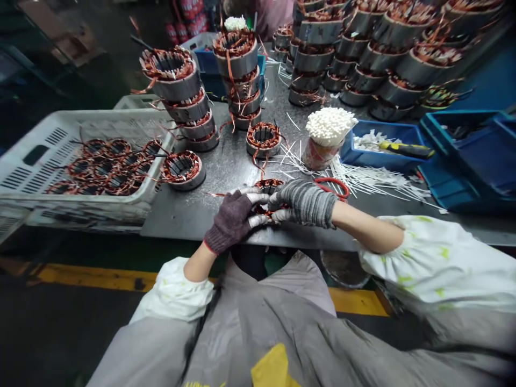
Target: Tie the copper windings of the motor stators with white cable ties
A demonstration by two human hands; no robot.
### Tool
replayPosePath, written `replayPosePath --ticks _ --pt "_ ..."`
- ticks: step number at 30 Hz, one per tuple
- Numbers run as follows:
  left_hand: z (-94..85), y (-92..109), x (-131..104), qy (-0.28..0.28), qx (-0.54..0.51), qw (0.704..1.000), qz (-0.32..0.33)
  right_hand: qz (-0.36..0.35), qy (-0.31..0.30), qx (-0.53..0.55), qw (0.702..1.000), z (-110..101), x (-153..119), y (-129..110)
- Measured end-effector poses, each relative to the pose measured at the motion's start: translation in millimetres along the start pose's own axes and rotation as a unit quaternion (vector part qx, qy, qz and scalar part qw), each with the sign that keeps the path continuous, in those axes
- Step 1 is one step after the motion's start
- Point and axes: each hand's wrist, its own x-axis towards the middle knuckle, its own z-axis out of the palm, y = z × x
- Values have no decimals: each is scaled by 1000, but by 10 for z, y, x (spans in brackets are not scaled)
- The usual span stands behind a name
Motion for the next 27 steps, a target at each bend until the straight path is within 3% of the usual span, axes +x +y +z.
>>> replayPosePath --ticks 6,9,11,13,14,16,19,22,25,27 --pt "58 175 -89 7 65 998 23 16 148 -78 986 266 -238 -212" --pt "64 239 -79 25 129 990 43 45 241 -27 969 318 -412 -43" --pt "91 241 -39 46 162 983 70 142 356 17 923 248 -526 246" --pt "140 236 12 66 172 977 103 262 479 65 835 117 -597 600" --pt "167 235 35 69 168 976 119 298 524 92 792 44 -601 771" --pt "217 238 67 60 157 976 138 314 580 144 738 -89 -537 1054" --pt "263 249 73 38 152 979 134 283 609 187 717 -225 -343 1288" --pt "274 268 61 35 148 982 109 262 625 214 703 -302 -242 1360" --pt "280 301 63 40 144 984 100 228 629 276 690 -338 -338 1303" --pt "293 335 69 42 147 984 94 186 637 308 682 -298 -479 1135"
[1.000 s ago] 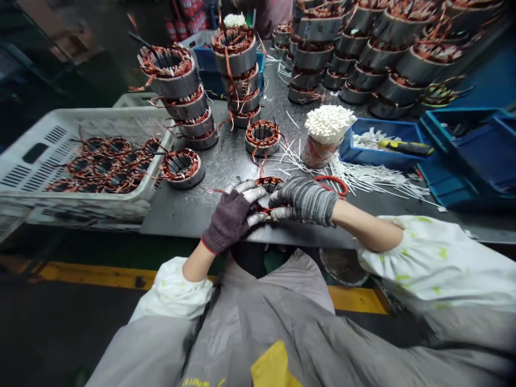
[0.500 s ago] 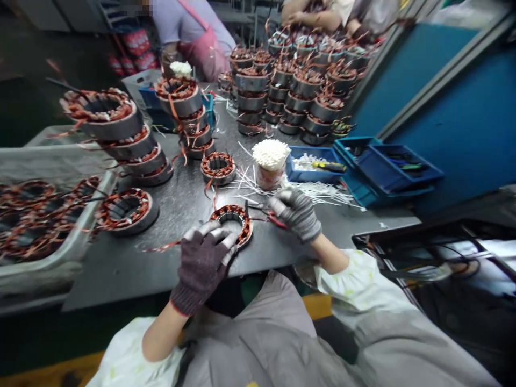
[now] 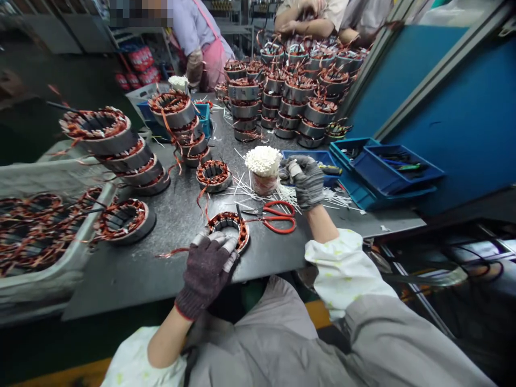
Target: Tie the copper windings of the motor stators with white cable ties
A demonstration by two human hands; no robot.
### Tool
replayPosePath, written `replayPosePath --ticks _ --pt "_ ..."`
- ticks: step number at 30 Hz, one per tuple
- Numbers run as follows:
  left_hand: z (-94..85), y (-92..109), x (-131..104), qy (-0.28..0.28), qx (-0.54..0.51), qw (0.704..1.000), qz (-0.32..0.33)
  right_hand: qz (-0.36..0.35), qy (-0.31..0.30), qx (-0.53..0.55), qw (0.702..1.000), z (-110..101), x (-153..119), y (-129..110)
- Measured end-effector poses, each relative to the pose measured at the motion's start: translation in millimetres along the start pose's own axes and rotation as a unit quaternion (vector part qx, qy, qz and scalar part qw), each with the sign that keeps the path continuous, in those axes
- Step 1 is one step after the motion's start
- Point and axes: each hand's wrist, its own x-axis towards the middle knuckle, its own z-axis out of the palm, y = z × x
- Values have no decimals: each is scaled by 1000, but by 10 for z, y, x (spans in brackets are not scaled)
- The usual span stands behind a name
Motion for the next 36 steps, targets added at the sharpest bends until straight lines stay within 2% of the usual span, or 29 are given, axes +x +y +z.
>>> replayPosePath --ticks 3,5,7,8,10,12,16,19,21,23,25,28,31,36 --pt "11 72 1 4 2 1000 -24 -37 -35 54 997 -164 -507 -235" --pt "16 114 -16 -3 -4 999 -46 -48 -156 52 985 -272 -960 -372" --pt "13 137 -38 -24 -14 998 -64 -63 -277 37 958 -383 -1404 -454" --pt "7 142 -48 -35 -20 997 -67 -73 -315 32 946 -434 -1598 -472" --pt "-14 142 -59 -53 -29 996 -67 -71 -349 20 934 -521 -1903 -474" --pt "-38 135 -55 -69 -32 995 -69 -57 -350 11 935 -575 -2083 -458" --pt "-61 133 -24 -75 -18 994 -76 -55 -357 -1 933 -527 -2132 -415" --pt "-40 163 -3 -55 -24 994 -87 -49 -350 17 935 -329 -2032 -333" --pt "-7 200 10 -23 -36 991 -123 -20 -328 43 944 -151 -1955 -261" --pt "33 238 27 26 -49 981 -185 54 -280 67 956 18 -1890 -206" --pt "66 263 48 65 -71 970 -224 159 -231 88 956 139 -1843 -190" --pt "81 259 74 83 -99 974 -185 261 -201 116 937 207 -1812 -235" --pt "65 229 77 92 -77 986 -114 251 -199 92 943 198 -1811 -282" --pt "16 228 64 78 -40 994 -59 139 -229 -24 963 218 -1783 -194"
